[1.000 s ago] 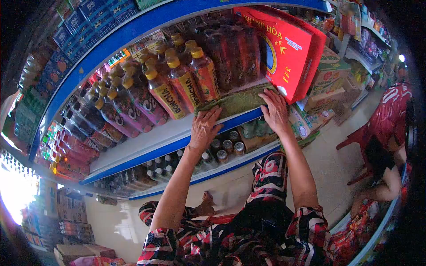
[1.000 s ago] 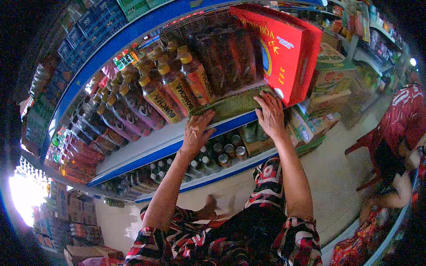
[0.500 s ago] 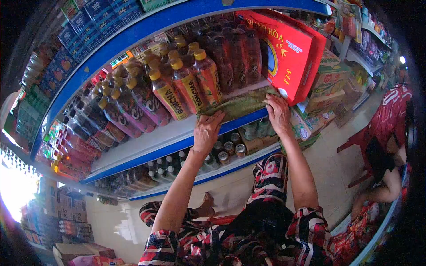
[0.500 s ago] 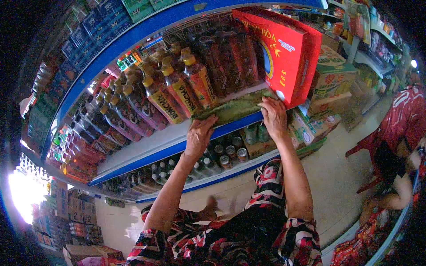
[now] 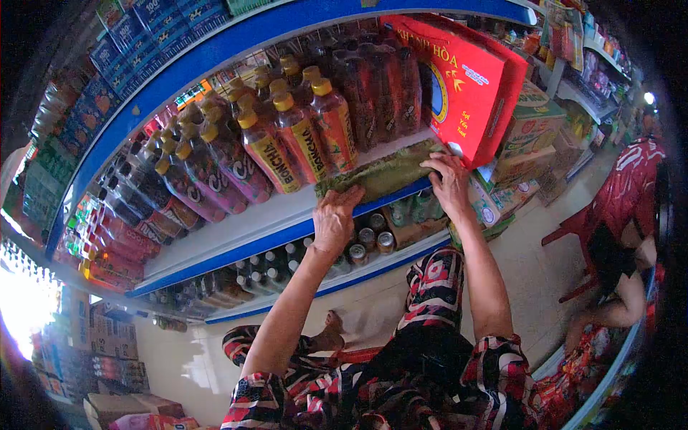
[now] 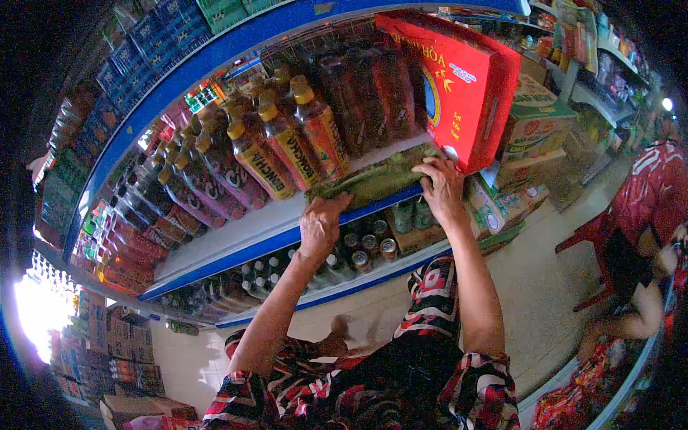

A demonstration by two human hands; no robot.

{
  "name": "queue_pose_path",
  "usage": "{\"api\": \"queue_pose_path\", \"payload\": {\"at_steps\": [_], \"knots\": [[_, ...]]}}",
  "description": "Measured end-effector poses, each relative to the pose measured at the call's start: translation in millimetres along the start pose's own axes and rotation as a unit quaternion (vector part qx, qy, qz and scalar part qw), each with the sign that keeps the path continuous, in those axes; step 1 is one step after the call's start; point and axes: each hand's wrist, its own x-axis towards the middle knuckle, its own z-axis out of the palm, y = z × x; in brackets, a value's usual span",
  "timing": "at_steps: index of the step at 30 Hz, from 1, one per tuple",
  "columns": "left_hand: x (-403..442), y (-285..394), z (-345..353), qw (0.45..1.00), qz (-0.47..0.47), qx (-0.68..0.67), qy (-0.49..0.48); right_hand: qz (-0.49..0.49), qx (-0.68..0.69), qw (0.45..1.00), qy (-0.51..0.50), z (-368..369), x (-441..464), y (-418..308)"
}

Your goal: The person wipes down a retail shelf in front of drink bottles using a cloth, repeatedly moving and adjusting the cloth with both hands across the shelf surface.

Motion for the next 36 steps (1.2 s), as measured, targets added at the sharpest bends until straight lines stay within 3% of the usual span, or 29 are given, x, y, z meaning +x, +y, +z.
{"api": "queue_pose_path", "payload": {"at_steps": [7,16,22,25,26,32,36], "knots": [[-11,12,-7,0.999,0.021,-0.03,0.029,-0.022,0.033,0.998,0.047,9,-11,7],[-33,20,-4,0.998,0.007,-0.061,-0.022,-0.032,0.036,0.998,0.041,-4,-40,3],[-52,17,-6,0.954,-0.075,-0.225,-0.183,-0.087,0.046,0.995,-0.026,-28,-52,7],[-51,14,-17,0.912,-0.106,-0.361,-0.161,-0.08,0.083,0.99,-0.08,-34,-47,9],[-48,9,-25,0.89,-0.154,-0.374,-0.208,-0.066,0.089,0.989,-0.102,-37,-45,9],[-25,-35,-57,0.88,-0.261,-0.37,-0.141,-0.002,0.239,0.959,-0.15,-44,-4,-10],[-14,-78,-47,0.885,-0.294,-0.361,-0.011,0.028,0.278,0.954,-0.112,-19,34,-15]]}}
